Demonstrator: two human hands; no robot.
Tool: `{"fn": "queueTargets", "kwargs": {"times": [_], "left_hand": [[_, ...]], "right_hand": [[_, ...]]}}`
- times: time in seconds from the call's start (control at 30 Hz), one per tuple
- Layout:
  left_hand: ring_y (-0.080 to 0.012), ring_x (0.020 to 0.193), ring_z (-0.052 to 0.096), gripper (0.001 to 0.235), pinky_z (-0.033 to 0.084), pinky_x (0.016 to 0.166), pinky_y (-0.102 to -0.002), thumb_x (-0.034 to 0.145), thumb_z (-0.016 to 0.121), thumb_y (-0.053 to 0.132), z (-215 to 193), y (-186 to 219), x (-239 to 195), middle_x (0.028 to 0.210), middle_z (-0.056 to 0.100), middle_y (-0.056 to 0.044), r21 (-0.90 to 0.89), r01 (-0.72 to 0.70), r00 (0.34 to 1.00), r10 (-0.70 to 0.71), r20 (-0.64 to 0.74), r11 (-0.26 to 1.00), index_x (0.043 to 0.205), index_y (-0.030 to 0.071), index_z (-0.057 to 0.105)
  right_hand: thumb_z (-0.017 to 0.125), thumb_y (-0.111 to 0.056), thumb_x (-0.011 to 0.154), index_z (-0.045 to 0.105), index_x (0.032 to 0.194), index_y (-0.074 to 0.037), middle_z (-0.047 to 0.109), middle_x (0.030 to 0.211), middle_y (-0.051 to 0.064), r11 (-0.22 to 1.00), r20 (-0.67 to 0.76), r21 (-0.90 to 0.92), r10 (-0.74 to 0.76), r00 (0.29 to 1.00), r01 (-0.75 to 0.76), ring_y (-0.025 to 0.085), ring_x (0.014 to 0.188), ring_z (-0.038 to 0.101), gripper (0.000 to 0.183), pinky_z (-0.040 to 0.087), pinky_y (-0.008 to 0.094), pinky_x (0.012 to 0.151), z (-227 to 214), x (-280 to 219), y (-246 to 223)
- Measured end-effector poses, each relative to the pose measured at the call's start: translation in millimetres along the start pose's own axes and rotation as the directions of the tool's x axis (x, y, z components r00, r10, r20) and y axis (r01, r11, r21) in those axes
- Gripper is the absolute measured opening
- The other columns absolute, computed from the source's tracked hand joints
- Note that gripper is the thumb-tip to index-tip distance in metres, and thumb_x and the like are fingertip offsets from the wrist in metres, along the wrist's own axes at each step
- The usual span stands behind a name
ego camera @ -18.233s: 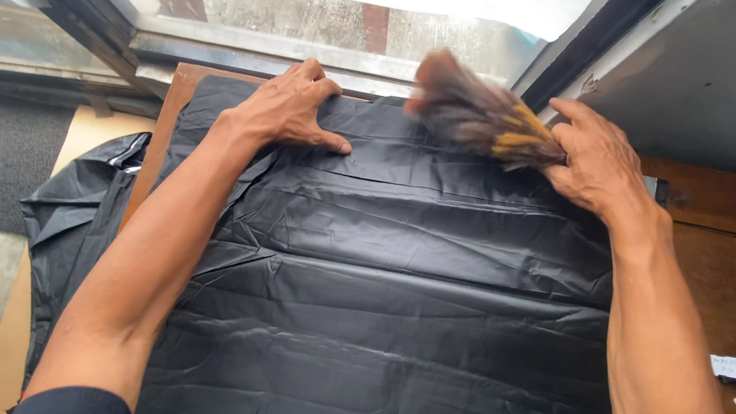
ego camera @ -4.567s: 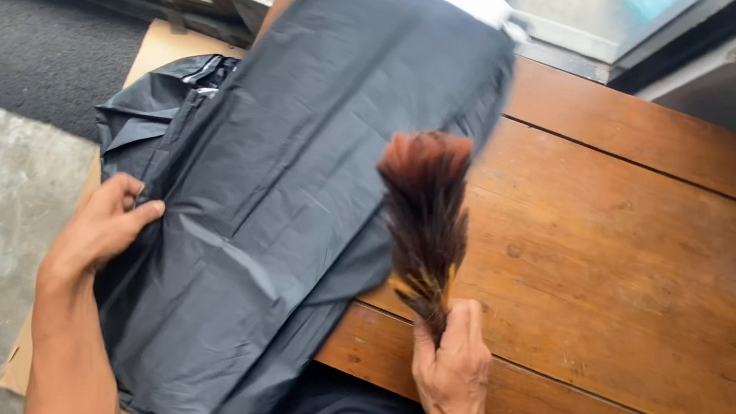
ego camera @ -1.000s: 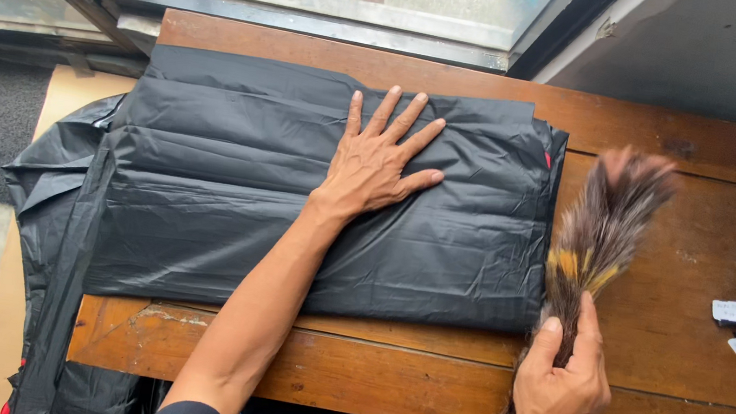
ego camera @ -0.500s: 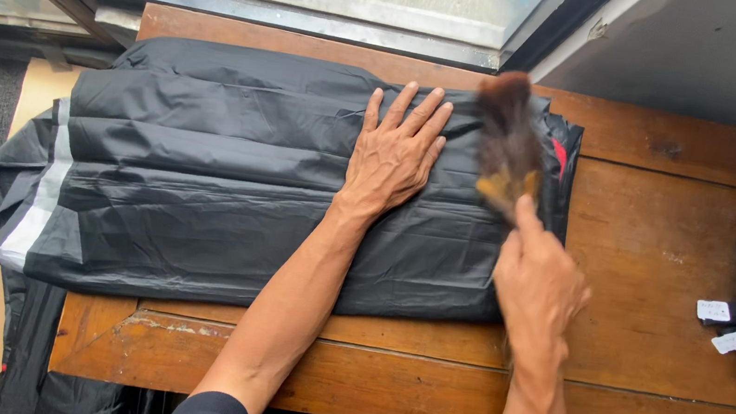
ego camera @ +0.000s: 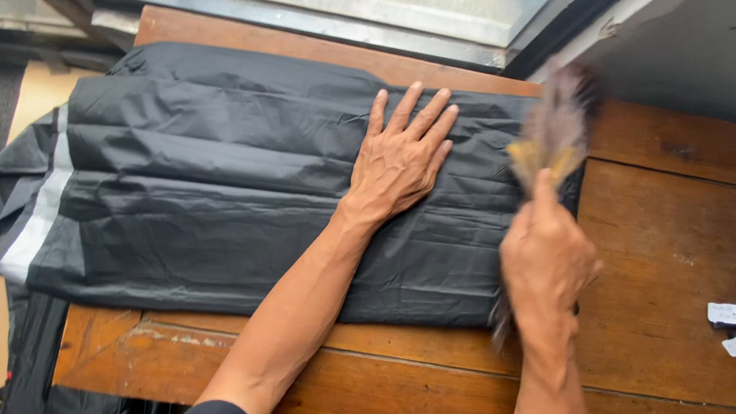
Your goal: The person unfolds a black garment with red accents on a wooden table and uses a feather duster to brush the surface. They repeatedly fold and unfold the garment to clean different sections, then fold it back into a compact stack.
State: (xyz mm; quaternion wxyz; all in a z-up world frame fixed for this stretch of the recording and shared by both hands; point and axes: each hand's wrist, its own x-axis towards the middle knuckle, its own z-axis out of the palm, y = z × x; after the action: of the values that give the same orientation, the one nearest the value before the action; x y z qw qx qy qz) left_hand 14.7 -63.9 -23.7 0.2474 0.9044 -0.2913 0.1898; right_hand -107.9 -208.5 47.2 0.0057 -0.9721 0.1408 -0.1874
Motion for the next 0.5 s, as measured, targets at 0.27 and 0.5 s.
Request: {"fn": "queueTargets", "kwargs": {"times": [0.27,0.5], "left_hand": [[-0.0315,0.139,0.032,0.039,0.018,0.114,-0.061,0.097,0.048,0.030,2.0,-1.1,-3.5,0.147,0.041,-0.004,0.043,0.013,0.999,-0.014,0.036,0.999,0.133,0.013,0.053],[-0.0324,0.140,0.031,0.041,0.015,0.114,-0.061,0.100,0.044,0.031,5.1,0.2,-0.9,0.148,0.042,-0.004,0.011,0.024,1.000,-0.024,-0.005,1.000,0.136,0.014,0.052]], "right_hand": [[0.053,-0.023,0.084,0.064,0.127,-0.034,0.048,0.054,0.000,0.969,-0.012,-0.129,-0.214,0.977,0.211,0.022,0.041,0.052,0.046,0.048,0.037,0.040,7.7,-36.8,-7.4],[0.056,-0.023,0.092,0.064,0.134,-0.025,0.064,0.076,0.003,0.990,-0.098,-0.048,-0.137,0.986,0.132,0.027,0.062,0.065,0.043,0.053,0.041,0.050,10.7,-21.3,14.8]]}}
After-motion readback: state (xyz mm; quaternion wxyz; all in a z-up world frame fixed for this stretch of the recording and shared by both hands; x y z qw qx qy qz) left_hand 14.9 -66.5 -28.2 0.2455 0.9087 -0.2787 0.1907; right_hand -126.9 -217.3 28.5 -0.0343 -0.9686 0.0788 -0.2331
